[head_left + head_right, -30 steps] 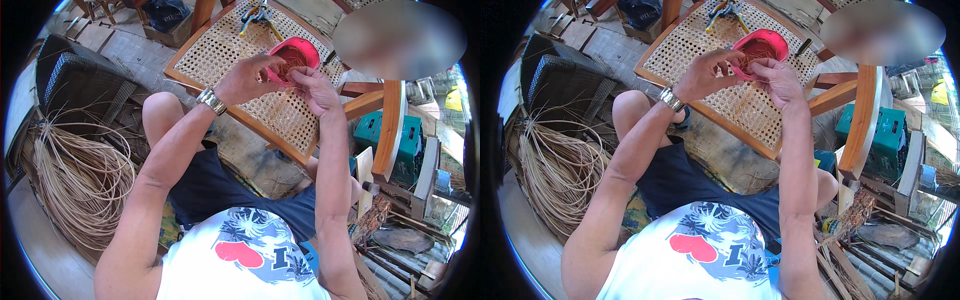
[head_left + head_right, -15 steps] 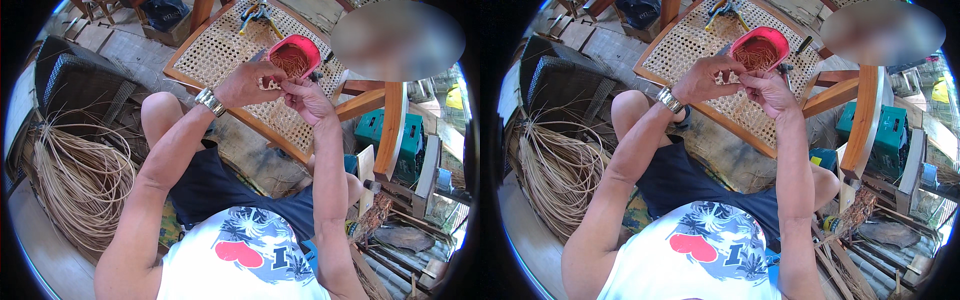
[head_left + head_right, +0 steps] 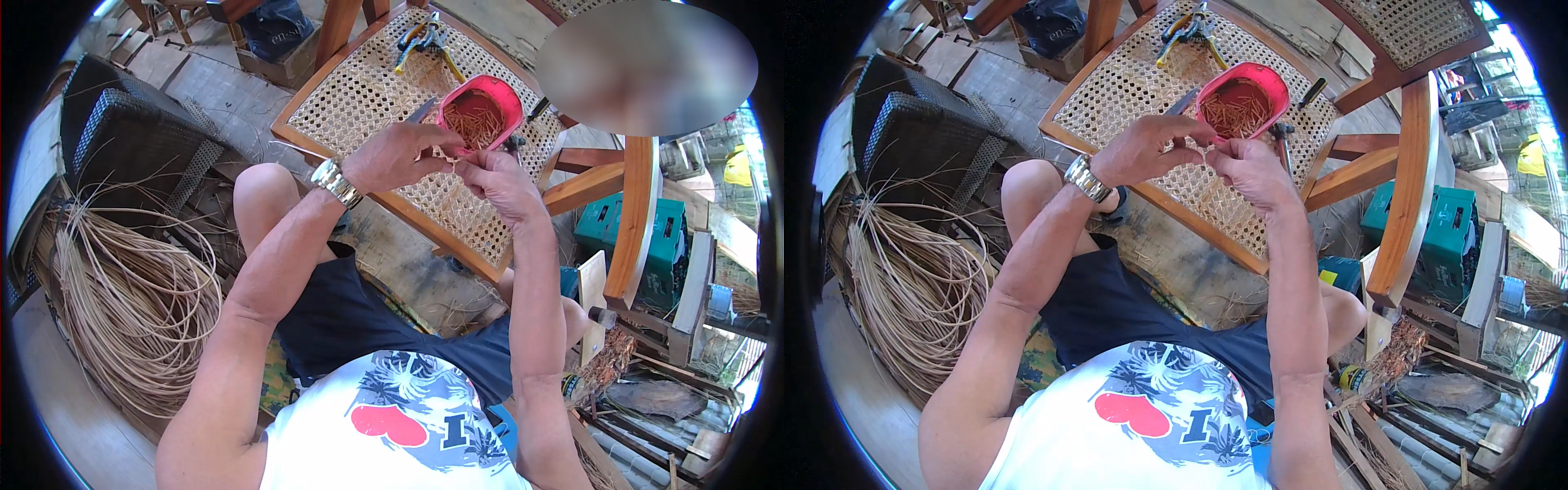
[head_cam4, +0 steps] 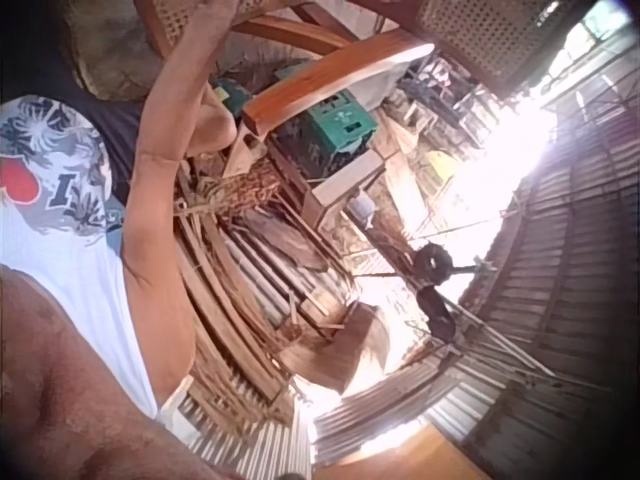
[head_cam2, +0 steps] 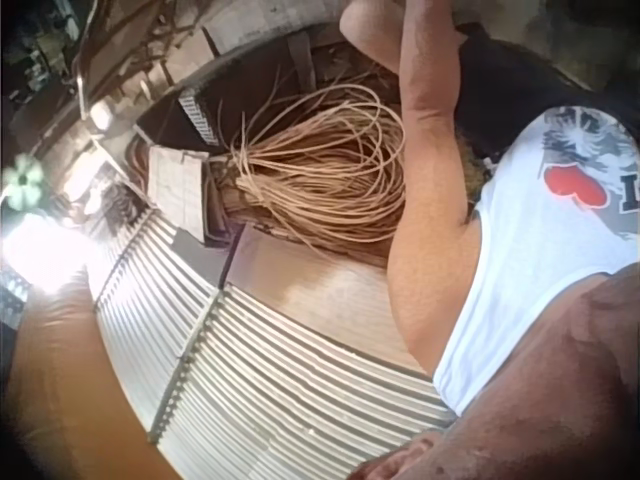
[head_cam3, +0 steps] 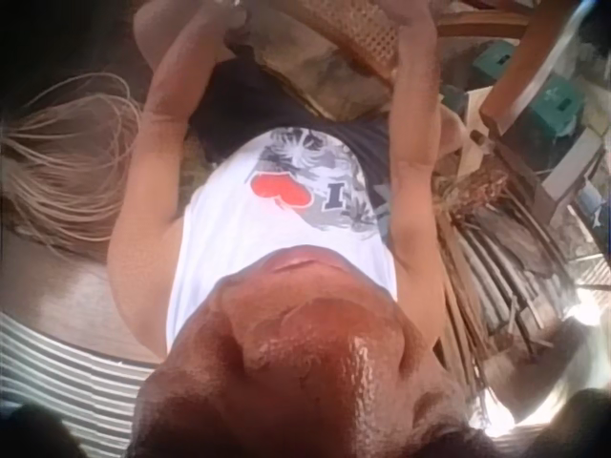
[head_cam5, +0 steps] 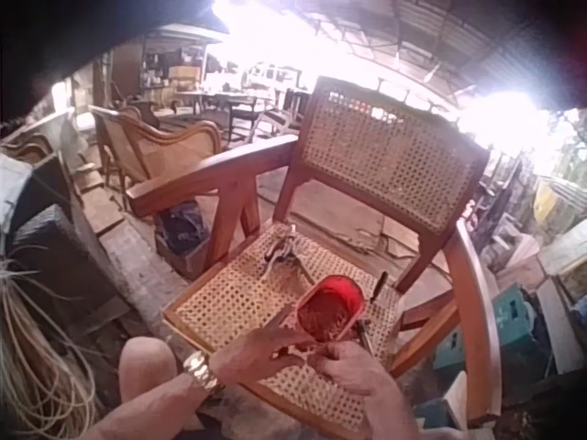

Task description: Repairing a woven rattan chair seat by trimming and hammering strips into place.

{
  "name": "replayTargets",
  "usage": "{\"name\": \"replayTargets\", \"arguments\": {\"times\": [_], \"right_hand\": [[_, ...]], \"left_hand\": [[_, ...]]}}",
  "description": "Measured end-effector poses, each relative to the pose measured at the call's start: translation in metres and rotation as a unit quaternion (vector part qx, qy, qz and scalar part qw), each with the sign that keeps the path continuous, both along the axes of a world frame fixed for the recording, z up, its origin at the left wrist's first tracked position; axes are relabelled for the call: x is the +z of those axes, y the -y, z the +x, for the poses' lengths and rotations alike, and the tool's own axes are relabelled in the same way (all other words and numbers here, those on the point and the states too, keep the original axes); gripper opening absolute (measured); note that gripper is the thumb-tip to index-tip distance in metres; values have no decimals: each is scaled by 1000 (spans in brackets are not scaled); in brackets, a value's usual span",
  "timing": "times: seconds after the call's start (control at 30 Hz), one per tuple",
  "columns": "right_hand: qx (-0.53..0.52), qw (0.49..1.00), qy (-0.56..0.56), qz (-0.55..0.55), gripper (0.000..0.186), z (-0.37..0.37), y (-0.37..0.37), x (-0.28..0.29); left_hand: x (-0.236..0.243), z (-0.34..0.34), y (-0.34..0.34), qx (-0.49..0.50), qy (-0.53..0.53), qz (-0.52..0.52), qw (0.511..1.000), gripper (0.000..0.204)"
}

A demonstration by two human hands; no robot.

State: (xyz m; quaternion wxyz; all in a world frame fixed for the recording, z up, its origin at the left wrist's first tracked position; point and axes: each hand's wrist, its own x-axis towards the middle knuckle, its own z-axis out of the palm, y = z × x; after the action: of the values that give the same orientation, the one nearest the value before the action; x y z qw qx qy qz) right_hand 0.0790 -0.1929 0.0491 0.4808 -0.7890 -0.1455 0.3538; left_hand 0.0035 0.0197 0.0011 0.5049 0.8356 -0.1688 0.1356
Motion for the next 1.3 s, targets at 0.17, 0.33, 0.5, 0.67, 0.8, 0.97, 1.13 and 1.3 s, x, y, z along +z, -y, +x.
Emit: {"name": "replayTargets", "arguments": {"times": [0.17,0.33,0.5,0.67,0.8,0.97,1.13,1.3], "right_hand": [[50,989,82,-109,25,-15,13,-3],[-4,928,251,-276,25,-25,49,-9],[-72,935,275,-210,25,-11,72,-18],[-33,934,277,-224,23,10,73,-16],[-25,922,317,-221,19,22,71,-9],[-152,954,248,-81,22,37,58,-5],[-70,925,357,-108,28,96,18,-2],[-25,840,507,-194,30,135,-17,-6]], "left_hand": [[4,-5,-10,-15,-22,70,997,31],[10,0,-19,150,-83,75,982,23],[11,9,-27,227,-99,33,968,22],[7,19,-31,271,-86,36,958,21],[3,22,-34,263,-97,34,959,20],[0,24,-35,246,-96,54,963,19],[-4,28,-31,248,-95,71,962,21],[-6,27,-33,244,-90,87,962,24]]}}
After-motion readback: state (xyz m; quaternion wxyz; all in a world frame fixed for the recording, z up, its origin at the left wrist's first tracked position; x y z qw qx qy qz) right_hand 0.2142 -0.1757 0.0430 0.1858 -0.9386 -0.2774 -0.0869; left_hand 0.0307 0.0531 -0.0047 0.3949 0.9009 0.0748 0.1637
